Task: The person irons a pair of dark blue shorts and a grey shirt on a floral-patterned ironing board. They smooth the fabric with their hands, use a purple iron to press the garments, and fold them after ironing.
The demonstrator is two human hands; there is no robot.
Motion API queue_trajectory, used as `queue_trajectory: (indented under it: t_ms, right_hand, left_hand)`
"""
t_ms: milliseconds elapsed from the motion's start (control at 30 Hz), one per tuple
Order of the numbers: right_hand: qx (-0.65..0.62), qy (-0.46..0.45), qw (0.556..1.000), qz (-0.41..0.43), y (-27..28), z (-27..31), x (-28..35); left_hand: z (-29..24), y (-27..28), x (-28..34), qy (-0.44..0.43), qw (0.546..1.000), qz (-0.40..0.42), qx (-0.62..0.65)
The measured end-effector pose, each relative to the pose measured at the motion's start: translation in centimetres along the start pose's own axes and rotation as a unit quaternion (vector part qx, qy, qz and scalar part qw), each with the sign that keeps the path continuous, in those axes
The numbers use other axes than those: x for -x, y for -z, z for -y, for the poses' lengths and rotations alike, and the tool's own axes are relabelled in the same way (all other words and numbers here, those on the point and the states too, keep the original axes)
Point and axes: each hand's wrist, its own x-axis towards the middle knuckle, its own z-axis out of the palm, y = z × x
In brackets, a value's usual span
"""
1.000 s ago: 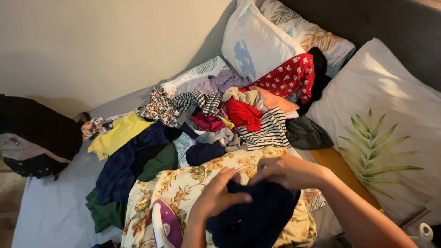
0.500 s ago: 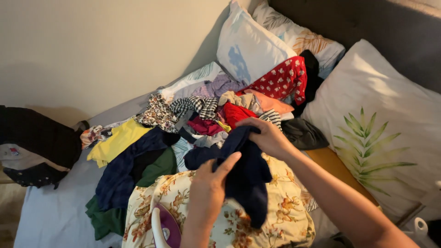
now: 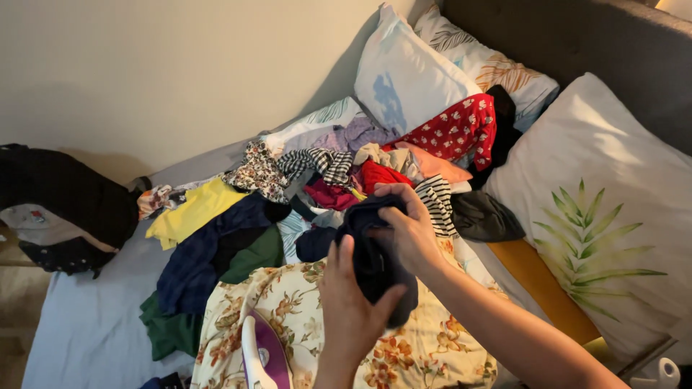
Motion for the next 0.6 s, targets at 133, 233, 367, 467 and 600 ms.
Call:
queue_trajectory:
  t_ms: [133, 233, 367, 467, 600]
  right_hand:
    - [0.037, 0.109, 0.983, 0.145, 1.0, 0.7, 1.7]
    - [0.293, 0.194, 0.92, 0.171, 1.5, 3.6, 3.1]
    - [0.635, 0.145, 0.737, 0.178, -1.2, 9.6, 6.4]
    - [0.658, 0.386, 0.621, 0.182, -0.9, 8.6, 6.8]
    - [0.682, 0.406, 0.592, 0.144, -1.2, 7.4, 5.5]
  left_hand:
    - [1.9, 0.2, -0.1, 0.154, 0.978, -0.042, 0.135]
    - [2.5, 2.3, -1.2, 0.166, 0.968, -0.075, 0.174]
    - [2.1, 4.1, -2.7, 0.157, 0.972, -0.03, 0.174]
    - [2.2, 4.4, -2.7, 0.154, 0.963, 0.041, 0.216]
    - [1.8, 5.5, -3.0, 0.156, 0.957, 0.094, 0.226]
